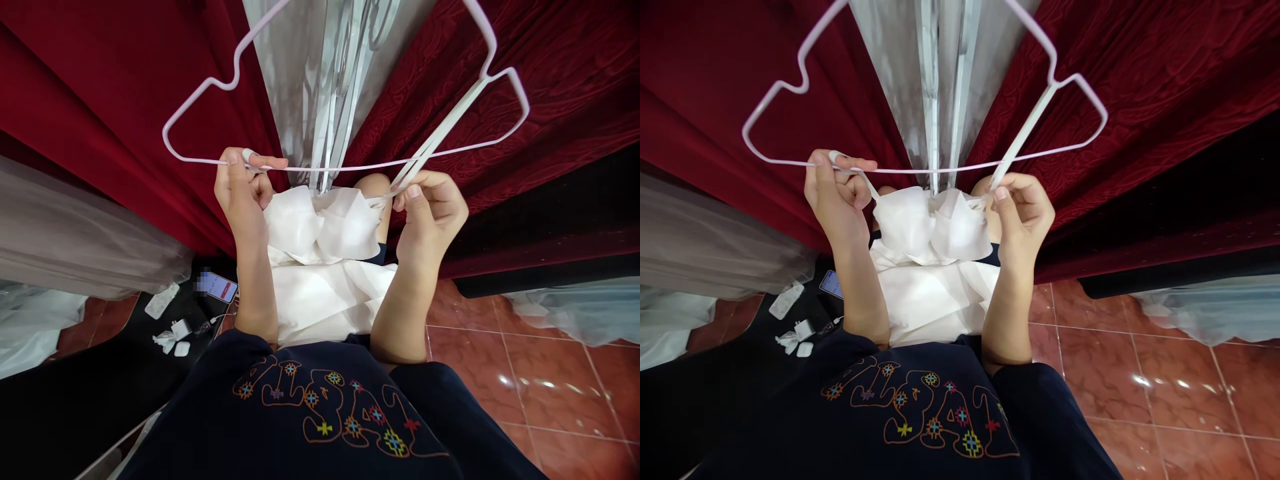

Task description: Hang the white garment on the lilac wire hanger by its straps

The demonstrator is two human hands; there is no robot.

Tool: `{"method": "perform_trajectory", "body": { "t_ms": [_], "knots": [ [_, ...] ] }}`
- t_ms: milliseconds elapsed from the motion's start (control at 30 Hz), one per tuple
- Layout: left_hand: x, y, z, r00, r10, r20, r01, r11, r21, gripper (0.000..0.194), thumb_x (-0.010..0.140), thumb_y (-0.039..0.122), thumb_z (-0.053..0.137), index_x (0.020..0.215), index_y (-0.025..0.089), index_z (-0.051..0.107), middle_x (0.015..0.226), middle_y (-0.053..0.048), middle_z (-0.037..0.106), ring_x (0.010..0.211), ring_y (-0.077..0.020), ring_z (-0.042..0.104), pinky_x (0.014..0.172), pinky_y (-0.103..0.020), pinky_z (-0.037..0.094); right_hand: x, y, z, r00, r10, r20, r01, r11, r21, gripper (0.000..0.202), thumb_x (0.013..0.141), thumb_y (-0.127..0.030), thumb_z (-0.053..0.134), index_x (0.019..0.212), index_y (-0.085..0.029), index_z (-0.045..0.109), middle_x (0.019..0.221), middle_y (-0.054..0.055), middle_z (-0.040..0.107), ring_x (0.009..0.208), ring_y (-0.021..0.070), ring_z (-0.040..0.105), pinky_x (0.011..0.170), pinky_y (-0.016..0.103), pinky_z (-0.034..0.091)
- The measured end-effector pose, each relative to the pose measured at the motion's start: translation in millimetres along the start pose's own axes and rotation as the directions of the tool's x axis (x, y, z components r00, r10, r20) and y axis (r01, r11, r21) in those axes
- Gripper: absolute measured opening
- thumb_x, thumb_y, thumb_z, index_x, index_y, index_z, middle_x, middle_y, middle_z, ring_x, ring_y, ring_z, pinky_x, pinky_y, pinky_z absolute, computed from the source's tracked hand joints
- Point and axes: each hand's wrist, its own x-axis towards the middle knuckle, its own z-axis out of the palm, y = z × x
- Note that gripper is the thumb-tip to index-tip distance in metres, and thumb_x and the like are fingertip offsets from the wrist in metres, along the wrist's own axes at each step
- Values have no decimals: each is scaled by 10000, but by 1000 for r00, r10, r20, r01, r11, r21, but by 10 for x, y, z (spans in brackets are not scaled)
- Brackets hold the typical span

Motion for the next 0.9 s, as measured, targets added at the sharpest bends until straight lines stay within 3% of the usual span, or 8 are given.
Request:
{"method": "perform_trajectory", "body": {
  "t_ms": [133,233,400,500,633,700,800,900],
  "knots": [
    [-20,80,39,1000,24,16,-25,999,33,417,1168,461,589,817,239,583,757,-28,755,432,-99,256,483,-350,146,122,-323,50,990,-29,139,34,999,-35,273,892,-510,862,1128,-374,846,888,3,734,632,128,530,586,330,476],
    [-52,164,96,998,55,-19,-53,994,97,449,1196,382,510,776,233,570,733,-26,754,437,-109,229,473,-347,134,409,-460,-1,989,-114,94,105,989,104,291,846,-462,901,1105,-329,886,919,4,760,557,66,482,454,274,352],
    [-53,195,99,995,102,-13,-100,987,126,496,1156,521,587,761,222,570,723,-43,766,430,-94,205,472,-330,118,853,-235,-342,969,-238,72,194,903,383,364,879,-351,734,1209,-332,884,1283,-4,826,555,0,533,441,188,404],
    [-47,165,64,994,107,13,-108,986,127,523,1104,616,648,771,218,585,756,-55,779,437,-87,194,466,-322,109,792,-79,-487,966,-155,-205,207,941,266,381,1001,-239,550,1129,-379,880,1248,-48,824,624,6,588,511,177,463],
    [-65,99,46,997,48,59,-54,992,110,481,1094,604,674,801,226,621,809,-55,786,448,-92,215,452,-317,131,508,-141,-351,856,-310,-413,351,936,25,235,1030,-332,626,935,-354,840,847,-38,728,522,50,469,437,246,347],
    [-69,65,44,996,3,87,-10,996,90,461,1097,585,674,813,225,631,816,-55,787,445,-92,217,436,-310,134,399,-216,-174,882,-360,-303,374,927,-12,135,998,-353,729,899,-326,817,794,-39,726,482,64,419,442,273,331],
    [-67,42,31,992,-32,124,22,997,78,460,1080,603,691,825,222,647,839,-65,799,442,-89,220,420,-307,138,314,-231,89,963,-262,62,265,962,-59,138,983,-392,784,942,-262,805,971,2,823,657,100,641,643,314,540],
    [-75,58,-7,987,-20,159,7,997,83,455,1040,621,740,835,219,674,866,-79,812,446,-87,251,426,-306,158,285,-105,237,951,-87,298,145,973,-178,270,1008,-489,740,956,-227,780,1015,10,804,891,127,719,829,335,592]
  ]
}}
